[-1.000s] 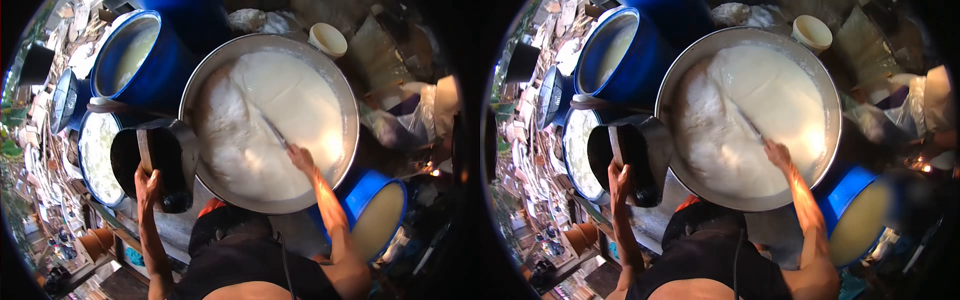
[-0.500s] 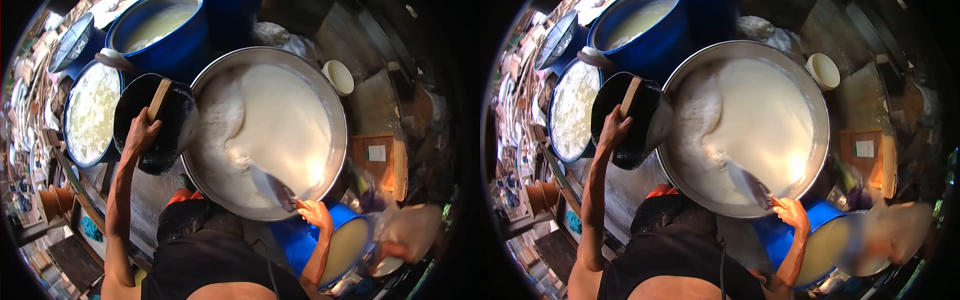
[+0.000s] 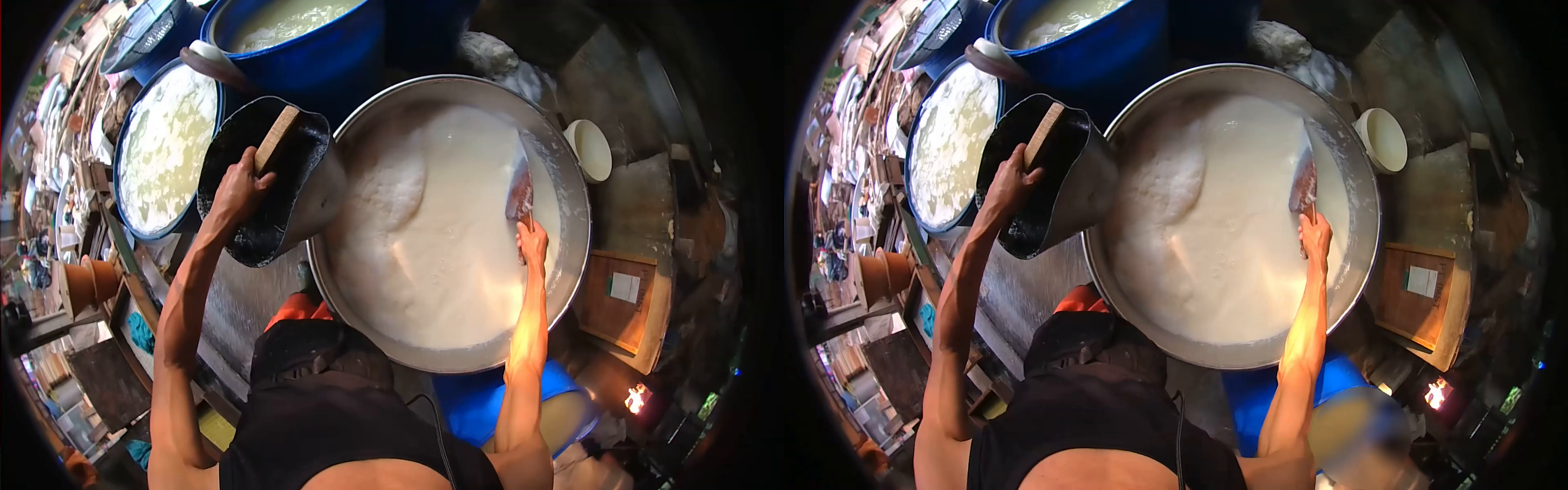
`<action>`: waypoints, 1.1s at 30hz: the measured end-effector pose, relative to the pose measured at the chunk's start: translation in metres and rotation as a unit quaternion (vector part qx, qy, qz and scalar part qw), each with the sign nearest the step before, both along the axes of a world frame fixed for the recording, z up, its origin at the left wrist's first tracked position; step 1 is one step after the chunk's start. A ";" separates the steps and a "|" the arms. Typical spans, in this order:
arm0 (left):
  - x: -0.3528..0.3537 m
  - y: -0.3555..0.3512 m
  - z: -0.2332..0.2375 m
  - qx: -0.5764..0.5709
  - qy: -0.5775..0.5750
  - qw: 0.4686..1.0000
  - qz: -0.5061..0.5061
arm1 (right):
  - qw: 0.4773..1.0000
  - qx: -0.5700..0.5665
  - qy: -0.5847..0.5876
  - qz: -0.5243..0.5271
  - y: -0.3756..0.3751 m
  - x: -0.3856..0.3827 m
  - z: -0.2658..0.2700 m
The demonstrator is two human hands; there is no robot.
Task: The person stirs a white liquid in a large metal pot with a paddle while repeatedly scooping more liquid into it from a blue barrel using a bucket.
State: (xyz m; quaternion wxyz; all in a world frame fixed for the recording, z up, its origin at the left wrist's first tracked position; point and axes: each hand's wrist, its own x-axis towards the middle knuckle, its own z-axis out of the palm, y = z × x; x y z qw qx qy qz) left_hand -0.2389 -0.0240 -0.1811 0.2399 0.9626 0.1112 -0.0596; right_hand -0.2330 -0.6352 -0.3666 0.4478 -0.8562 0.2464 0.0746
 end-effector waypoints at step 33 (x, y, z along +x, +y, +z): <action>-0.004 0.003 -0.006 0.054 0.013 0.998 0.012 | 0.964 0.018 0.248 0.092 0.029 -0.219 0.200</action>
